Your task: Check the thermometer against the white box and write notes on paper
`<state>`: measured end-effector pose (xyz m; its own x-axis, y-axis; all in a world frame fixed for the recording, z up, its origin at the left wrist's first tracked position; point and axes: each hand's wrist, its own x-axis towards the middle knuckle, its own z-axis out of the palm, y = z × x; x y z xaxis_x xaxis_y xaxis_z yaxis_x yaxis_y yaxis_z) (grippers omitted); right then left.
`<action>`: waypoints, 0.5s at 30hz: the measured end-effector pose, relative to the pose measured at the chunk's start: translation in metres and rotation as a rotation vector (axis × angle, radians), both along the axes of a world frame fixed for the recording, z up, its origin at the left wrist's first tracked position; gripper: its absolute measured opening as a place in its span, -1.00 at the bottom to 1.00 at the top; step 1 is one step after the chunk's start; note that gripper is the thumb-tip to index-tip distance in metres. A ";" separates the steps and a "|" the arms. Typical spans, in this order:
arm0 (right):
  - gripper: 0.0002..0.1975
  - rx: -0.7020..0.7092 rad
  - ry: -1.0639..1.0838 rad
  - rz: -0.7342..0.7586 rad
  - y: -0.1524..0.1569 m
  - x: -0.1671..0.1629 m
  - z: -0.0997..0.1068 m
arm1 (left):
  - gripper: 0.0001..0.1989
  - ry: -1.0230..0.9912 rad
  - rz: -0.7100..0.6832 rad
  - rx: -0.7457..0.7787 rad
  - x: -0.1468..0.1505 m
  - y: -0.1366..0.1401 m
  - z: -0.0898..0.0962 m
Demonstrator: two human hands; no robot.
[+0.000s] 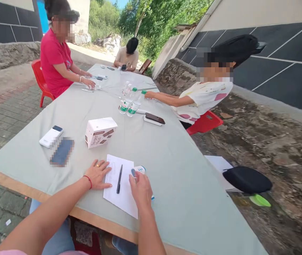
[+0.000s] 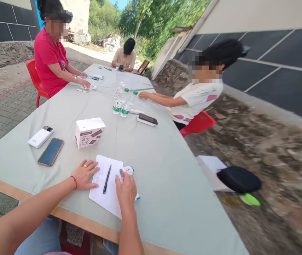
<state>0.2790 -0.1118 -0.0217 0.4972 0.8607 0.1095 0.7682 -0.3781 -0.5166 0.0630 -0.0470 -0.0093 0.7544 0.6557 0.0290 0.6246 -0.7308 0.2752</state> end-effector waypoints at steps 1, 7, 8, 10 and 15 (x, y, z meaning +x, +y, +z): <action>-0.57 -0.025 0.054 0.035 0.003 -0.008 -0.002 | -0.20 -0.001 0.001 -0.004 -0.001 -0.001 0.000; -0.53 -0.187 0.001 0.162 0.015 -0.037 -0.010 | -0.12 -0.061 -0.005 0.015 -0.006 -0.008 -0.003; -0.51 -0.185 -0.008 0.182 0.015 -0.036 -0.011 | -0.11 -0.069 -0.008 0.015 -0.006 -0.008 -0.002; -0.47 -0.152 0.021 0.218 0.016 -0.029 -0.014 | -0.07 -0.080 -0.011 0.004 -0.007 -0.010 0.001; -0.50 0.140 0.359 0.256 0.016 -0.011 -0.023 | 0.01 -0.116 0.005 -0.054 -0.008 -0.011 0.008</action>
